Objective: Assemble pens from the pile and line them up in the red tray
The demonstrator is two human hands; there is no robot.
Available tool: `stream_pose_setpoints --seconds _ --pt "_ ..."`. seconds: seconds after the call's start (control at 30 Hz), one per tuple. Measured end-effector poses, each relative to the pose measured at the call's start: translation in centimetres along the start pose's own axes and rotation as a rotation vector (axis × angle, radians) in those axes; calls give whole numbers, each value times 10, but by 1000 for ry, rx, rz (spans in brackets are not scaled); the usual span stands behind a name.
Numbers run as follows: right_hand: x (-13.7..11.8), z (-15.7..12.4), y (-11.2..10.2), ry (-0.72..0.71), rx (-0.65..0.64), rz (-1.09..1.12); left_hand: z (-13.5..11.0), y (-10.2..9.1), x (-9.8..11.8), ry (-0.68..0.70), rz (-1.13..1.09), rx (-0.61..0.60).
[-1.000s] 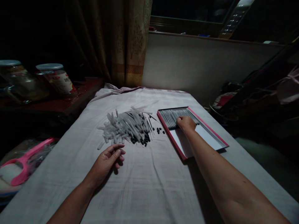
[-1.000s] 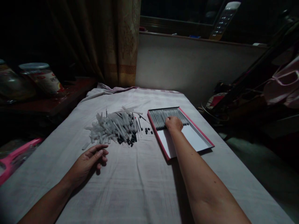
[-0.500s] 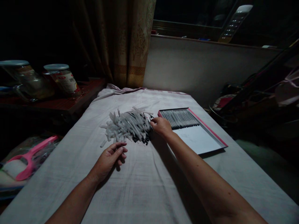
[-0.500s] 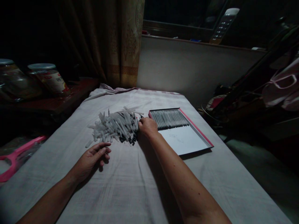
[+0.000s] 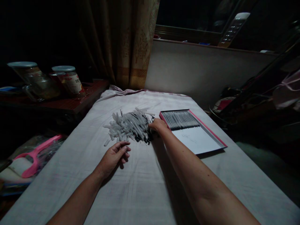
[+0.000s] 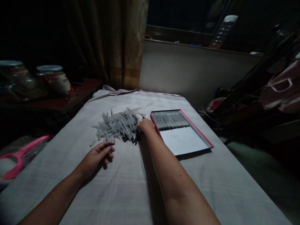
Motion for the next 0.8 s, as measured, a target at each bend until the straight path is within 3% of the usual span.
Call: stream_pose_setpoints --seconds 0.27,0.43,0.5,0.6,0.67,0.73,0.8 --pt "15 -20 0 -17 26 30 0 0 0 15 1 -13" --pt "19 -49 -7 -82 134 63 1 -1 -4 42 26 -11" --pt "17 -68 -7 -149 164 88 0 -3 -2 157 117 56" --pt "10 -100 2 -352 147 198 -8 -2 10 558 427 224" --pt "2 -119 10 -525 96 328 -16 5 15 794 667 255" --pt "-4 -130 17 -665 28 491 -19 12 15 887 860 214" --pt "-7 -131 20 -732 -58 667 -17 15 10 865 986 158"
Point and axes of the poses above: each hand's wrist, its own z-axis towards the middle knuckle, its own y-axis out of the palm, x = y × z, the point moved 4 cm from there along z, towards the middle knuckle, and after that the axes turned 3 degrees about -y, right-handed, at the moved point
